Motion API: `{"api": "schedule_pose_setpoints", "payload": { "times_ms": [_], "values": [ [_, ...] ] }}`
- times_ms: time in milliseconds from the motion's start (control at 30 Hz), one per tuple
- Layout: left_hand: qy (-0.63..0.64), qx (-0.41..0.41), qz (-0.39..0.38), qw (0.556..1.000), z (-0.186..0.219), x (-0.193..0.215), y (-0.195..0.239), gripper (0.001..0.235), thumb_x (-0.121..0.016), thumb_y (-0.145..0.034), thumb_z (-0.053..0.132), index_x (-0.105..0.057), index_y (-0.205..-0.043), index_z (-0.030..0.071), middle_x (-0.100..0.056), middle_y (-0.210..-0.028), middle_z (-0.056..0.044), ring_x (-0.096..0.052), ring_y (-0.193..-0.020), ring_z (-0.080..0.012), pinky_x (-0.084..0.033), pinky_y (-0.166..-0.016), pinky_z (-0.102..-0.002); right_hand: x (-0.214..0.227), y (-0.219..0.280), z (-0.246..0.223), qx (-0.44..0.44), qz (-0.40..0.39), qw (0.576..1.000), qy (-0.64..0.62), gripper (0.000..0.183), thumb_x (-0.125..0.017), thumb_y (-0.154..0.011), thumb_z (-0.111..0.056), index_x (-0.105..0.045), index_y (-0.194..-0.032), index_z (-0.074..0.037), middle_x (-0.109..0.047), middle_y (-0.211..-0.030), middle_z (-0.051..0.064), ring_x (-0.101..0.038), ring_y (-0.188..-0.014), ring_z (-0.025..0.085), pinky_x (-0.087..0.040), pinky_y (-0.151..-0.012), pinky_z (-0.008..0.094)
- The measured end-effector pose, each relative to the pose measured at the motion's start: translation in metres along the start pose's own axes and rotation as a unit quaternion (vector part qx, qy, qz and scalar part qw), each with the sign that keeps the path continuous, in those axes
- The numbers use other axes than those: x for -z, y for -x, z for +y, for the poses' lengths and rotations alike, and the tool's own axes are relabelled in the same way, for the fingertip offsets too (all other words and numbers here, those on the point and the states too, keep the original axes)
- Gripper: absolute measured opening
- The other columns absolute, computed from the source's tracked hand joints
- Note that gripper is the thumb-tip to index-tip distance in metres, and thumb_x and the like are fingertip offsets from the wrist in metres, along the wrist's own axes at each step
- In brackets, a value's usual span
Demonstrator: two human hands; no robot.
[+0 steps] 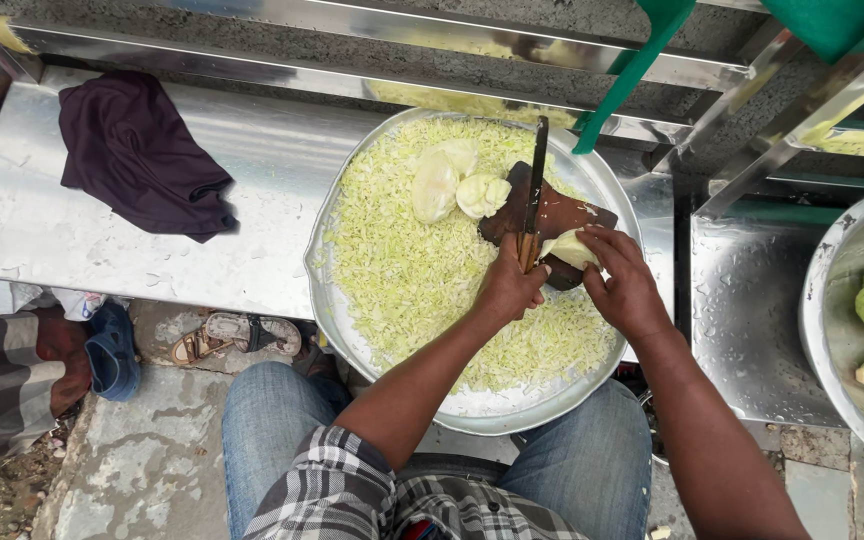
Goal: The person sits at a metal food cart and uses a knife to chop cabbage into fine shreds on a small wooden board. The shredded cabbage accumulates on a large metal tray below the board. The person handles cabbage wedges and a knife throughout the clip.
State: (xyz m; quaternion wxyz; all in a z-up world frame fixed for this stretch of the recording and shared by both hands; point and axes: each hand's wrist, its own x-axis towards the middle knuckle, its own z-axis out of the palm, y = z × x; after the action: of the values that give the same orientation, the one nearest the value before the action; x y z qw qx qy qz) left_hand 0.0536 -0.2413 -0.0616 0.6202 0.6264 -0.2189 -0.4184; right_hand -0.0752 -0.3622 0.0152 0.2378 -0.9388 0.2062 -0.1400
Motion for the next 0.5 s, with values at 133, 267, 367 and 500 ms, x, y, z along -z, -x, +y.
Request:
{"api": "schedule_pose_setpoints", "payload": {
  "times_ms": [133, 267, 367, 500],
  "values": [
    [0.051, -0.027, 0.011, 0.998, -0.005, -0.016, -0.005, 0.037, -0.068, -0.097, 0.02, -0.044, -0.121, 0.004, -0.066, -0.088, -0.013, -0.066, -0.054, -0.0127, -0.055, -0.045, -0.028, -0.005, 0.009, 0.005, -0.031, 0.036, 0.994, -0.097, 0.051, -0.063, -0.09, 0.004, -0.061, -0.139, -0.011, -0.055, -0.143, 0.013, -0.058, -0.132, 0.025, -0.062, -0.082, 0.028],
    [-0.056, -0.059, 0.099, 0.992, -0.011, -0.019, -0.002, 0.034, -0.066, -0.096, 0.022, -0.045, -0.115, 0.004, -0.065, -0.089, -0.015, -0.067, -0.063, -0.0247, -0.055, -0.054, -0.039, -0.009, 0.01, 0.006, -0.084, 0.037, 0.988, -0.125, 0.05, -0.061, -0.09, 0.002, -0.061, -0.137, -0.013, -0.054, -0.144, 0.011, -0.058, -0.133, 0.025, -0.06, -0.078, 0.031],
    [-0.21, -0.171, 0.176, 0.946, -0.019, -0.012, 0.014, 0.034, -0.067, -0.098, 0.025, -0.046, -0.11, 0.001, -0.063, -0.09, -0.021, -0.067, -0.074, -0.0355, -0.052, -0.064, -0.049, -0.009, 0.009, 0.006, 0.027, 0.068, 0.997, -0.01, 0.051, -0.066, -0.09, 0.001, -0.063, -0.139, -0.009, -0.057, -0.144, 0.013, -0.055, -0.134, 0.032, -0.048, -0.111, 0.042],
    [-0.215, -0.046, 0.109, 0.969, -0.018, 0.008, 0.039, 0.034, -0.059, -0.103, 0.032, -0.048, -0.11, 0.0, -0.064, -0.081, -0.019, -0.066, -0.07, -0.0353, -0.05, -0.064, -0.05, -0.011, -0.004, 0.001, 0.01, -0.002, 0.999, 0.034, 0.051, -0.062, -0.091, 0.0, -0.062, -0.141, -0.009, -0.058, -0.143, 0.013, -0.052, -0.136, 0.032, -0.043, -0.114, 0.042]
  ]
}}
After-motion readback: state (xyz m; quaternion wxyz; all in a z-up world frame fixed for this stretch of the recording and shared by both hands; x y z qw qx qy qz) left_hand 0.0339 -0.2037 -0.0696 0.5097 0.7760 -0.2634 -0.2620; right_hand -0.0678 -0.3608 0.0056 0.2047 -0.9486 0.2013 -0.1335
